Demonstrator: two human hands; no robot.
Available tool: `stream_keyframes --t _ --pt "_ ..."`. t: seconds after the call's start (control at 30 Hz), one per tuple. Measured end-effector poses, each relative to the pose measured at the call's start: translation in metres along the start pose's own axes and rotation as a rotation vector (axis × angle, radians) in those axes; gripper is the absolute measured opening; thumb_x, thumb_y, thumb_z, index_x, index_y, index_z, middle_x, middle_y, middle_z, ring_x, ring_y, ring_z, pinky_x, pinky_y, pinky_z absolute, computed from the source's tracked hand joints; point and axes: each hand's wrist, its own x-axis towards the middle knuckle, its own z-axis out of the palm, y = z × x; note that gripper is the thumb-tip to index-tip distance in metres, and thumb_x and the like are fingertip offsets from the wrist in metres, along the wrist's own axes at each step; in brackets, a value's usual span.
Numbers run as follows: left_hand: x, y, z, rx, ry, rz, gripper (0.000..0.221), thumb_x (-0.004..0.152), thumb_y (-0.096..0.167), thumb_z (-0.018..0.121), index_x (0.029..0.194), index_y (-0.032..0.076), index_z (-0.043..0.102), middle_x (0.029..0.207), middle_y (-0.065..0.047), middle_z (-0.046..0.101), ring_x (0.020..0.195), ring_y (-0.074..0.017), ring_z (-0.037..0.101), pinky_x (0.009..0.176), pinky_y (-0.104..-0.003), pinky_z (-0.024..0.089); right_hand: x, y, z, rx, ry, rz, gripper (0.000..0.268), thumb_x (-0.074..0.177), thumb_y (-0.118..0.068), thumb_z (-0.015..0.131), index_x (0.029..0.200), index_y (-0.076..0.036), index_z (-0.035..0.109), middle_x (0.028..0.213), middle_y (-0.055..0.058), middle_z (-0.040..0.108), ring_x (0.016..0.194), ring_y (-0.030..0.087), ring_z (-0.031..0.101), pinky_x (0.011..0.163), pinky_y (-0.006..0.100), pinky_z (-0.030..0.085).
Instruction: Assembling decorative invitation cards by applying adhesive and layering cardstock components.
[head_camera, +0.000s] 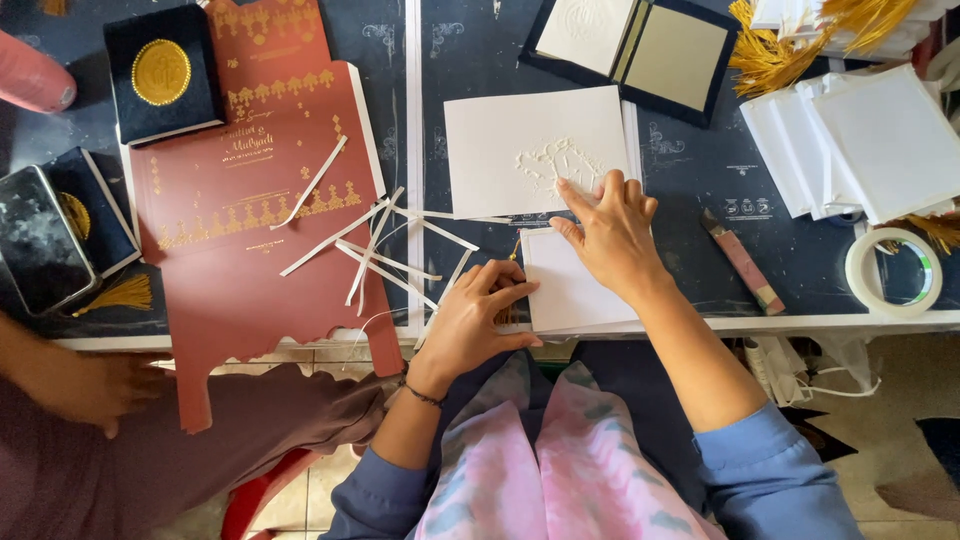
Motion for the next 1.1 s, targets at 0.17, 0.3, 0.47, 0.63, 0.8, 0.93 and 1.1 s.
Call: stream_keyframes --t 0.17,0.3,0.47,0.63,0.8,0.93,1.1 --pt "0.000 -0.003 0.004 0.004 0.014 0.002 0.066 0.067 0.037 0.095 0.122 0.007 0.076 0.120 -0.011 0.063 0.101 -0.0302 0.065 0.090 -0.043 0.050 -0.014 0.028 -0.010 0.227 0.150 0.027 0.038 0.107 -0.041 0.063 0.140 -0.023 0.071 0.111 0.008 0.045 0.105 0.035 0.054 0.082 0.048 0.043" --pt "-0.002 -0.007 0.009 0.024 0.021 0.011 0.068 0.067 0.042 0.095 0.124 0.010 0.075 0.121 -0.008 0.062 0.102 -0.0291 0.064 0.092 -0.042 0.050 -0.058 0.035 -0.048 1.377 0.142 0.204 0.036 0.108 -0.018 0.053 0.136 0.003 0.064 0.094 0.018 0.060 0.080 0.021 0.059 0.072 0.032 0.049" --pt "-0.001 -0.005 0.008 0.011 0.015 0.011 0.070 0.065 0.039 0.096 0.125 0.010 0.075 0.122 -0.009 0.063 0.103 -0.0310 0.064 0.092 -0.043 0.050 -0.136 0.024 -0.058 1.779 0.076 0.366 0.049 0.100 -0.015 0.052 0.139 0.013 0.054 0.078 0.018 0.059 0.051 0.015 0.053 0.046 0.027 0.049" --pt "-0.001 -0.004 0.009 0.030 0.016 -0.018 0.066 0.069 0.039 0.095 0.126 0.011 0.076 0.120 -0.009 0.063 0.101 -0.0302 0.065 0.091 -0.043 0.051 -0.179 -0.007 -0.050 1.380 -0.051 0.335 0.067 0.093 0.007 0.046 0.159 -0.002 0.039 0.068 0.013 0.061 0.042 0.011 0.053 0.042 0.022 0.049" --pt "-0.001 -0.006 0.010 0.032 0.014 -0.024 0.063 0.071 0.037 0.094 0.127 0.013 0.075 0.120 -0.008 0.063 0.101 -0.0302 0.065 0.090 -0.044 0.050 -0.193 -0.009 -0.030 1.190 -0.003 0.347 0.073 0.092 0.009 0.048 0.162 -0.006 0.035 0.072 0.011 0.065 0.048 0.010 0.055 0.050 0.023 0.051" --pt "-0.002 -0.006 0.010 0.008 0.020 -0.019 0.061 0.074 0.036 0.093 0.127 0.012 0.075 0.119 -0.009 0.063 0.101 -0.0306 0.065 0.089 -0.044 0.051 -0.199 -0.010 -0.009 0.994 0.042 0.323 0.082 0.090 0.010 0.051 0.166 -0.007 0.029 0.076 0.011 0.068 0.053 0.014 0.059 0.053 0.028 0.053" --pt "-0.002 -0.006 0.011 0.010 0.027 -0.019 0.060 0.075 0.037 0.092 0.127 0.013 0.075 0.119 -0.009 0.063 0.101 -0.0300 0.064 0.088 -0.044 0.050 -0.200 -0.044 0.002 0.785 0.042 0.274 0.088 0.087 0.005 0.059 0.168 -0.006 0.025 0.086 0.019 0.072 0.062 0.030 0.067 0.056 0.041 0.056"
